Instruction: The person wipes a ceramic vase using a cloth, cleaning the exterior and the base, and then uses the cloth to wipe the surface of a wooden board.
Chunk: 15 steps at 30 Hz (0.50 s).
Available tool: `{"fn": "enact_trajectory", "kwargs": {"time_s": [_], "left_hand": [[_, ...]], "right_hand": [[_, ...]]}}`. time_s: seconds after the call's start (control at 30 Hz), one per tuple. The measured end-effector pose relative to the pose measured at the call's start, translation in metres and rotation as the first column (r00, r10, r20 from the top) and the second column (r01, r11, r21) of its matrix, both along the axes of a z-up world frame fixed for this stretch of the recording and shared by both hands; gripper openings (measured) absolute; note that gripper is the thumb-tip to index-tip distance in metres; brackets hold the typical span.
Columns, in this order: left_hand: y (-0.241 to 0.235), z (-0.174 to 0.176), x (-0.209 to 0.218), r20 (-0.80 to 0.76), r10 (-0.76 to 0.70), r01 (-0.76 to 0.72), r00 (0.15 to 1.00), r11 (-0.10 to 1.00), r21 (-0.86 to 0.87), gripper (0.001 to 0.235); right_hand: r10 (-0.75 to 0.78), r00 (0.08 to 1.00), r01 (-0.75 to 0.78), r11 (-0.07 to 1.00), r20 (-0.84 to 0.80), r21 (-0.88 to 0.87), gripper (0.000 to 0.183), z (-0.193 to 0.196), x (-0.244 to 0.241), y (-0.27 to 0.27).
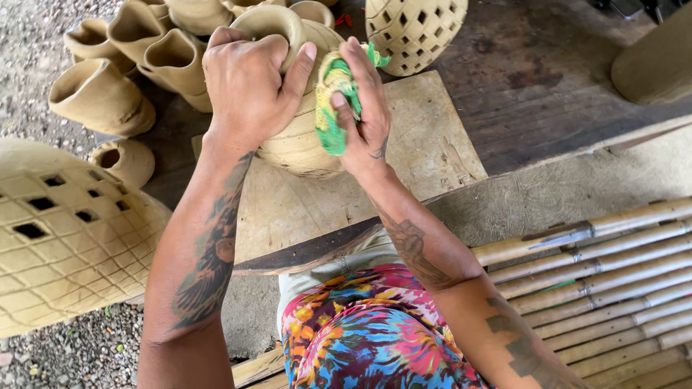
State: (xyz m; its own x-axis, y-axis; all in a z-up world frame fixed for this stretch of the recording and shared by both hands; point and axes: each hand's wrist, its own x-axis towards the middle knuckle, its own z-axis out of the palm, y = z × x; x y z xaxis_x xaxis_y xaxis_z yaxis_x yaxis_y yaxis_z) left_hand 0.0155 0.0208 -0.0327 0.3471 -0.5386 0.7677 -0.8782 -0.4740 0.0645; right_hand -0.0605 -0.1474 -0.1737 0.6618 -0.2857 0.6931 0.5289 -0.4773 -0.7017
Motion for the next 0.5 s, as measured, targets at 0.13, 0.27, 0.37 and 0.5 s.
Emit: {"fn": "enact_trajectory", "kwargs": {"time_s": [0.13, 0.27, 0.37, 0.5], "left_hand": [[0.017, 0.003, 0.006, -0.076, 0.016, -0.021, 0.997, 0.998, -0.065, 0.051], [0.034, 0.000, 0.010, -0.164, 0.037, -0.062, 0.986, 0.987, -0.148, 0.059], [0.037, -0.004, 0.016, -0.167, 0.060, -0.086, 0.984, 0.985, -0.152, 0.057], [0.036, -0.009, 0.022, -0.085, 0.062, -0.073, 0.994, 0.989, -0.126, 0.055]], "right_hand": [[0.334, 0.924, -0.379, 0.736, 0.187, 0.560, 0.056, -0.081, 0.017, 0.009], [0.359, 0.930, -0.127, 0.516, -0.080, 0.847, 0.059, -0.127, 0.022, 0.003], [0.391, 0.917, -0.366, 0.737, 0.084, 0.568, 0.059, -0.070, 0.015, 0.011], [0.053, 0.996, -0.058, 0.995, 0.073, 0.076, 0.050, 0.004, 0.010, 0.041]]}}
